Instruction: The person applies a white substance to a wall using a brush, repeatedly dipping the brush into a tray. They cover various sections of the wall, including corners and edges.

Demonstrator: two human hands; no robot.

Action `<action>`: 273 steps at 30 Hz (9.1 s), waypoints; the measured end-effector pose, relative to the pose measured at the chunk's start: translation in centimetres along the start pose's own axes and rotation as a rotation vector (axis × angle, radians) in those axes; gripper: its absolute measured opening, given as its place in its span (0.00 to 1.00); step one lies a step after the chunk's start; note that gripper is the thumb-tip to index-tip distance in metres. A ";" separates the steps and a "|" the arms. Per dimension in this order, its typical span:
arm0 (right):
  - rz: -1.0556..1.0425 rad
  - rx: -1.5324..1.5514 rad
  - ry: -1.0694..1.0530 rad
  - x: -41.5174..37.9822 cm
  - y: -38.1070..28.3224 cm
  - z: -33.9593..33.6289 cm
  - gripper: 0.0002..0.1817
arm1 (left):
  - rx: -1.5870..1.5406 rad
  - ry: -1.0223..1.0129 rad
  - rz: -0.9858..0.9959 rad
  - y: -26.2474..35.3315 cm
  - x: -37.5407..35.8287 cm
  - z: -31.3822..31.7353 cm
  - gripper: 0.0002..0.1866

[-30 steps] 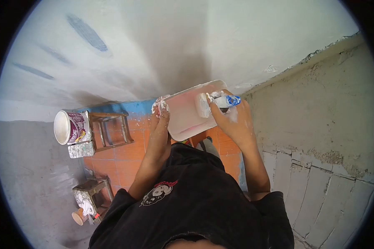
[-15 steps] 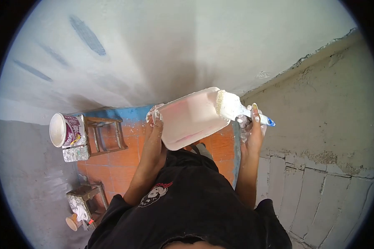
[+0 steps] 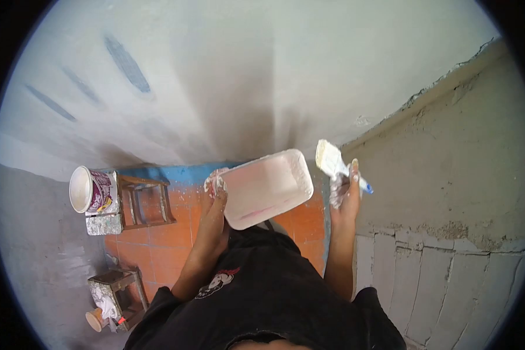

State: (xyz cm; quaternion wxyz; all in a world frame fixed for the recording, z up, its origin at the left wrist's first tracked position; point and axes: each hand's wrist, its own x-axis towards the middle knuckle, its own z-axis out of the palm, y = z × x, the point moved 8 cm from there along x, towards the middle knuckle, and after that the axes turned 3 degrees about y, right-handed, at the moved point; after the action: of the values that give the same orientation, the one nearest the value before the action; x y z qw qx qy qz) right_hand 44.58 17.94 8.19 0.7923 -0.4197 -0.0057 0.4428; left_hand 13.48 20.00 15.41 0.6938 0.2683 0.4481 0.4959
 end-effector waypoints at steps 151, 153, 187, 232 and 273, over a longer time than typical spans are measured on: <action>-2.000 -1.105 -0.679 -1.7 -0.9 41.4 0.20 | -0.121 0.152 0.156 9.5 4.0 -16.5 0.23; -2.012 -1.015 -0.480 -5.4 -7.4 44.4 0.20 | -0.117 0.139 0.141 10.1 4.0 -15.1 0.23; -1.721 -1.448 -0.904 -1.8 12.5 36.4 0.18 | -0.173 0.202 0.142 9.5 2.0 -18.8 0.26; -1.964 -0.972 -0.694 -12.1 5.6 47.7 0.24 | -0.306 0.350 0.114 7.2 -4.4 -18.5 0.23; -0.682 -1.384 -0.574 -24.6 21.9 35.7 0.16 | -0.130 0.050 0.027 20.0 3.1 -27.6 0.24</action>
State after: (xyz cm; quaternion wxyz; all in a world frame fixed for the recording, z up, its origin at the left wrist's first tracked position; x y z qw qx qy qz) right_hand 0.74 29.68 25.51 0.4130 -0.6590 -0.6067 0.1644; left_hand -19.69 28.18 18.09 0.6916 0.2162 0.4284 0.5398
